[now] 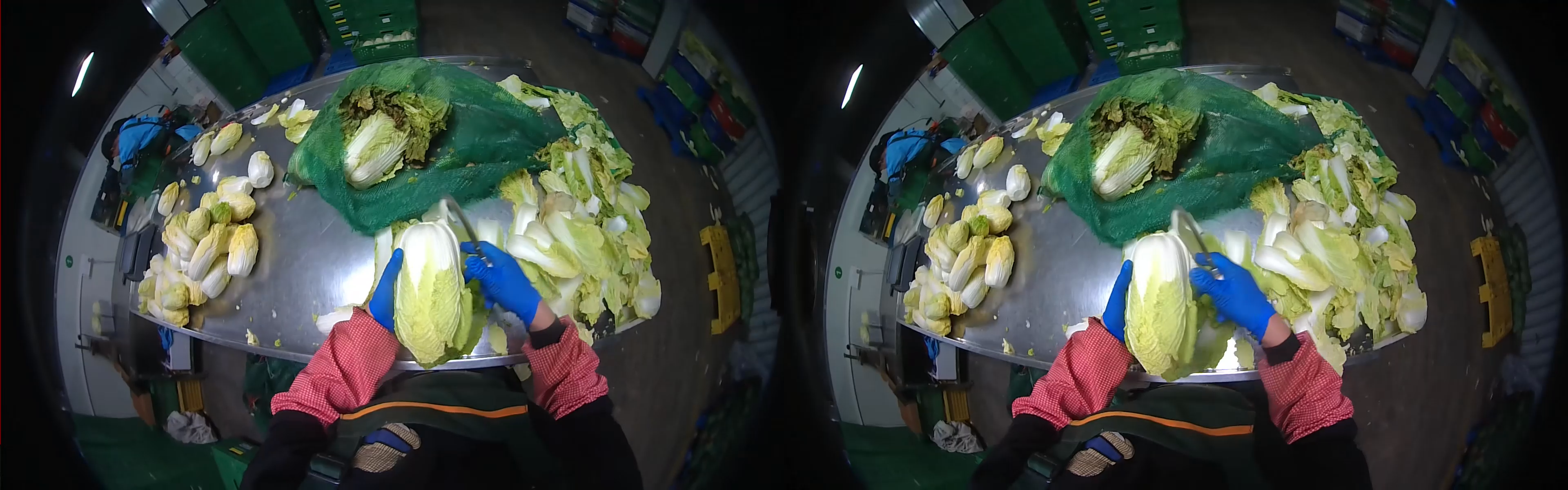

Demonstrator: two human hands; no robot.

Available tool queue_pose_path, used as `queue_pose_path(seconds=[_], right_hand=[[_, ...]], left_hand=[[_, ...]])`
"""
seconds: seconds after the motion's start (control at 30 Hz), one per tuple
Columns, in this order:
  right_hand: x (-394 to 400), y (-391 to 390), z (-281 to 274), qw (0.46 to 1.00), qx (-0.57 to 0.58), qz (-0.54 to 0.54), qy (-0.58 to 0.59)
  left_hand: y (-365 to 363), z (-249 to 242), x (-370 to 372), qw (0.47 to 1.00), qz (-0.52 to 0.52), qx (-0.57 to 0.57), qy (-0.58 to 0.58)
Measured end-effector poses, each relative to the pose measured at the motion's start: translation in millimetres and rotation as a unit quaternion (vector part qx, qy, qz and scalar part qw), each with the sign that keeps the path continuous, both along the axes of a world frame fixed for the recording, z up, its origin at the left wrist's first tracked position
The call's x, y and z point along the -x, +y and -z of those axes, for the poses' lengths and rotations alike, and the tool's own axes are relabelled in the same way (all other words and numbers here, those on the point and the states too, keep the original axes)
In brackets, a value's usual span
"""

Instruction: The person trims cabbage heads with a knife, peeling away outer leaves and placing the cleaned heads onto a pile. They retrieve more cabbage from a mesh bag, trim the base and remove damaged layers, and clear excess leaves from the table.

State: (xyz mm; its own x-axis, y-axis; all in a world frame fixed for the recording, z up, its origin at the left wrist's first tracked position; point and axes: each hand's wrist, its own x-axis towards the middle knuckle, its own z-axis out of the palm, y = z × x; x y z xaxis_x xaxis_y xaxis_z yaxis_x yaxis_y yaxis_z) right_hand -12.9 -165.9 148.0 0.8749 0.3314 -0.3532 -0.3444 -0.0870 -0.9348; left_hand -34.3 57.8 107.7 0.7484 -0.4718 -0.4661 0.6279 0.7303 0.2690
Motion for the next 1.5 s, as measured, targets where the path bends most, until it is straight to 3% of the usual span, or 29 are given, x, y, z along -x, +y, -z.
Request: queue_pose_path(seconds=[0.07,0.17,0.27,0.33,0.43,0.5,0.53,0.57,0.63,0.67,0.7,0.73,0.8,0.83,0.9,0.93,0.97,1.07,1.17,1.27,1.37,1.5], right_hand=[[5.2,13.0,-6.5,1.000,0.008,0.007,-0.005],[6.0,15.3,7.4,0.992,0.045,0.035,-0.116],[9.1,24.1,39.1,0.964,0.081,0.029,-0.252],[15.0,26.0,27.4,0.953,0.186,0.039,-0.235],[17.8,26.8,10.4,0.886,0.365,0.059,-0.279],[10.0,19.9,15.4,0.874,0.402,0.037,-0.273],[4.2,13.7,20.8,0.866,0.420,0.026,-0.269],[-4.5,8.0,39.6,0.877,0.423,0.015,-0.228],[4.1,13.6,62.1,0.885,0.396,0.063,-0.238],[7.0,16.6,69.5,0.888,0.381,0.082,-0.244],[14.1,29.0,43.0,0.884,0.372,0.087,-0.270],[15.9,37.2,27.2,0.924,0.296,0.064,-0.235],[12.4,50.8,0.6,0.978,0.136,0.024,-0.158],[14.4,61.1,-16.1,0.996,0.052,0.020,-0.073],[8.4,67.6,-0.5,0.990,0.073,0.040,-0.115],[7.8,69.5,5.5,0.986,0.084,0.046,-0.136],[11.2,68.2,9.0,0.994,0.045,0.064,-0.075],[17.9,78.0,6.4,0.989,0.121,0.018,-0.077],[14.7,82.1,9.5,0.956,0.234,0.036,-0.173],[15.5,82.7,19.2,0.955,0.217,0.006,-0.201],[12.1,78.9,27.3,0.922,0.282,0.030,-0.264],[-13.3,41.6,58.5,0.890,0.389,0.068,-0.229]], left_hand=[[-4.2,-1.7,-3.1,1.000,0.003,-0.013,-0.026],[1.2,0.2,-15.8,0.987,0.004,-0.104,-0.119],[-1.7,9.5,-14.2,0.978,-0.001,-0.179,-0.106],[-0.4,16.4,-13.1,0.986,0.023,-0.151,-0.072],[4.5,22.6,-14.7,0.988,0.053,-0.131,-0.058],[8.7,22.8,-10.7,0.994,0.042,-0.083,-0.050],[10.9,43.2,-10.9,0.992,0.022,-0.037,-0.118],[23.3,70.1,-22.2,0.968,0.116,0.101,-0.196],[25.9,41.5,-30.1,0.909,0.187,0.276,-0.251],[22.9,25.3,-29.7,0.952,0.133,0.185,-0.207],[19.9,10.7,-28.0,0.981,0.076,0.091,-0.156],[20.4,4.9,-27.7,0.994,0.020,-0.004,-0.103],[21.8,14.1,-32.0,0.980,0.001,0.040,-0.196],[19.7,9.6,-31.3,0.988,0.015,-0.012,-0.150],[17.5,4.8,-37.5,0.988,0.021,-0.111,-0.107],[21.3,3.9,-33.7,0.991,0.033,-0.080,-0.099],[27.6,1.9,-28.1,0.994,0.045,-0.049,-0.091],[44.7,11.7,-21.8,0.993,0.071,-0.039,-0.088],[44.2,17.8,-18.1,0.994,0.060,-0.042,-0.082],[42.8,21.6,-17.4,0.995,0.064,-0.026,-0.071],[48.0,16.6,-13.3,0.996,0.064,-0.005,-0.061],[39.8,-7.2,5.2,0.994,0.052,0.053,-0.083]])
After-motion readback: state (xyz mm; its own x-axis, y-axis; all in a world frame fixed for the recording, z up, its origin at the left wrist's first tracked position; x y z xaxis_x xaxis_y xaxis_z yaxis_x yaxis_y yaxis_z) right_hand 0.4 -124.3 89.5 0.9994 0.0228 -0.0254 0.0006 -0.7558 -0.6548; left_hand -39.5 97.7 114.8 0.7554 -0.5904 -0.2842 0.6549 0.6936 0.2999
